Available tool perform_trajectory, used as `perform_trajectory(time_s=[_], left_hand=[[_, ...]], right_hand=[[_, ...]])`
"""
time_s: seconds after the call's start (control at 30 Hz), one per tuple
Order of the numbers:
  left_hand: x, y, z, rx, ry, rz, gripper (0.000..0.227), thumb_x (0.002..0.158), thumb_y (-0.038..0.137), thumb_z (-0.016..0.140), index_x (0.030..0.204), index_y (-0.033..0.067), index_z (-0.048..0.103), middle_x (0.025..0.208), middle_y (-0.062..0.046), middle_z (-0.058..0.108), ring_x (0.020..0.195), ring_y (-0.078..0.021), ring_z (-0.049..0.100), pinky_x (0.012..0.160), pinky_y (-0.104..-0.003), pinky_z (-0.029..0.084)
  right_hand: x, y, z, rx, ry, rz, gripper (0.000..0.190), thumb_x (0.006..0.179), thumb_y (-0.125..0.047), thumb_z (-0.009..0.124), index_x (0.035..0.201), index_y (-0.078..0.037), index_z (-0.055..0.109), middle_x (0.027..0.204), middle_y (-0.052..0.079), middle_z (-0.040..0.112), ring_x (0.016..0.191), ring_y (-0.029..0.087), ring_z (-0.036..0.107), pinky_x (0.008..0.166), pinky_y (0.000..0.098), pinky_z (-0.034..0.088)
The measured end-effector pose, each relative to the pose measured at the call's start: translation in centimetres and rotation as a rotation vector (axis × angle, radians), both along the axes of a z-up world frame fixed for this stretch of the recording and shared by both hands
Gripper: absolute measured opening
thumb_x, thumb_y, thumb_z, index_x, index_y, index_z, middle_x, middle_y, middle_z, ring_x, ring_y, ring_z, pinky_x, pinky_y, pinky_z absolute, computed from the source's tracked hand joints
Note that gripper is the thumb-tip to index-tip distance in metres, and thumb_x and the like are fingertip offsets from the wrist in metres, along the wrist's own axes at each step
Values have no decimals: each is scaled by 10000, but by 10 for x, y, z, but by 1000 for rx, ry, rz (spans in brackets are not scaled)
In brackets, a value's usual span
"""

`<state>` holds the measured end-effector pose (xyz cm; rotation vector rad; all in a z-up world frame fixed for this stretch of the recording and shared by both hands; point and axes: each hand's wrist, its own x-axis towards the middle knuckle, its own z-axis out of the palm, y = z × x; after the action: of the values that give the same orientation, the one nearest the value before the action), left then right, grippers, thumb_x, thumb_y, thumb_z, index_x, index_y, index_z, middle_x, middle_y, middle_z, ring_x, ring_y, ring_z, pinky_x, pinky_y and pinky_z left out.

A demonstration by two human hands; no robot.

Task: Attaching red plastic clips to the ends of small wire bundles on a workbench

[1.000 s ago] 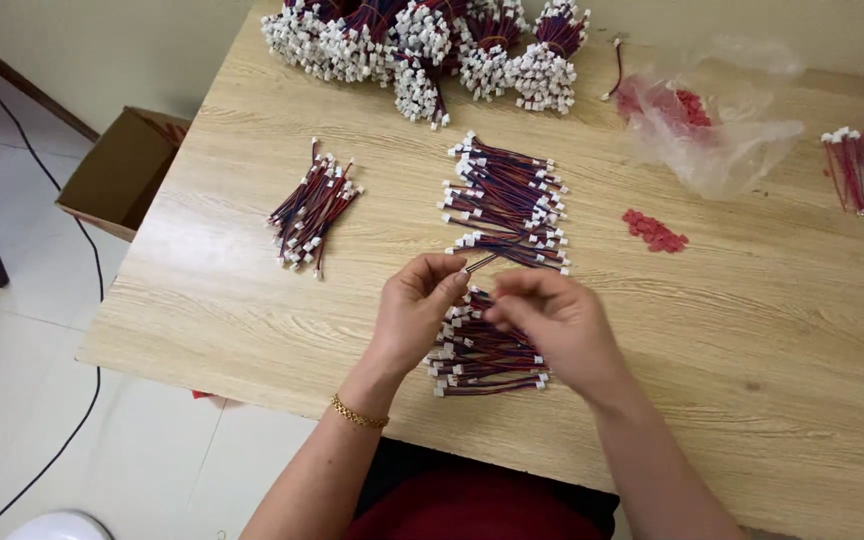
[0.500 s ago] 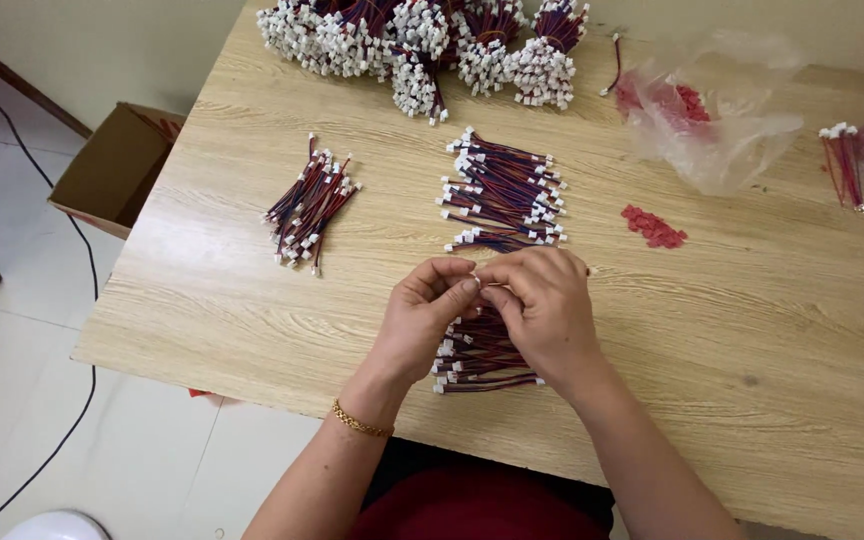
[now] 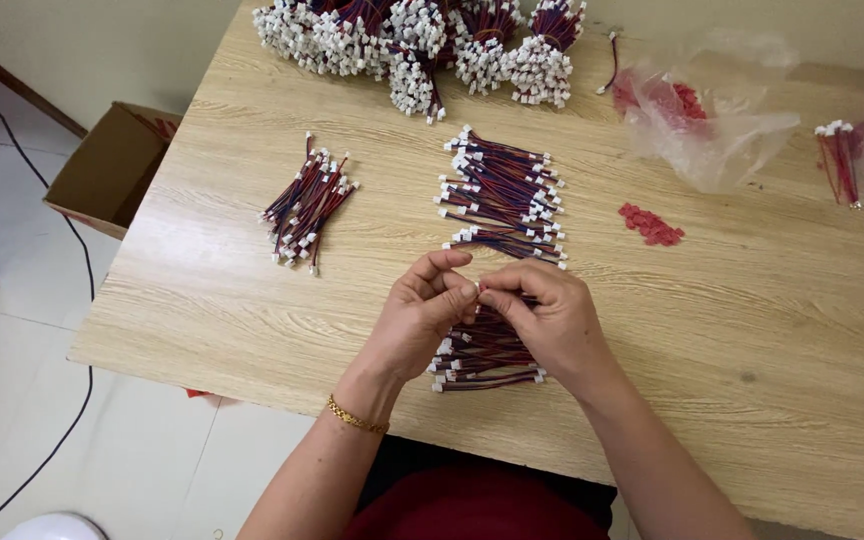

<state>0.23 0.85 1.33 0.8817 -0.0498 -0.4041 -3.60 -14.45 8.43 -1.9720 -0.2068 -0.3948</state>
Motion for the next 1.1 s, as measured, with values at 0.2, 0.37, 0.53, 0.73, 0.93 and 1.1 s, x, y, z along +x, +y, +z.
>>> perform_trajectory(time_s=[0.2,0.37,0.53,0.73,0.93,1.1], left_hand=[[0,4,12,-15,-5,7,360,836,-26,697,1172,9,575,763,-97,651,632,-154,645,580,-250,567],[3,17,10,61,-118,-96,433,788,-59,728,1188,-1,571,738,-126,647,598,-169,635,563,-272,562],[1,21,5,139,-147,-167,419,788,-44,729,1180,1,586,748,-109,651,624,-147,647,591,-255,569],[25,24,38,447,-259,-255,441,799,-39,714,1220,-20,585,793,-156,652,664,-203,632,590,-287,558],[85,1,2,1292,-926,69,204,848,203,693,1049,173,717,820,-87,635,738,-333,667,643,-429,539],[111,-37,-42,1613,-1163,117,125,786,315,726,863,220,754,831,-52,651,756,-289,664,635,-398,564]], right_hand=[[6,-4,-2,118,62,105,109,830,-15,723,924,-56,763,750,101,708,671,171,655,684,333,525],[5,-10,-4,234,253,188,103,815,-21,730,914,-38,753,639,34,636,614,84,567,620,263,497],[8,-9,-12,235,344,186,99,772,-37,774,869,-46,753,634,14,641,650,85,536,633,254,476],[17,-7,-37,-68,273,86,70,798,-118,752,867,-106,751,754,106,732,764,240,706,731,355,522],[26,-14,-71,-484,5,78,67,871,-130,643,886,-125,709,798,111,697,804,342,665,751,435,528],[10,-60,-59,-224,240,-163,371,810,-34,573,1104,-216,709,993,52,706,1000,283,656,878,389,509]])
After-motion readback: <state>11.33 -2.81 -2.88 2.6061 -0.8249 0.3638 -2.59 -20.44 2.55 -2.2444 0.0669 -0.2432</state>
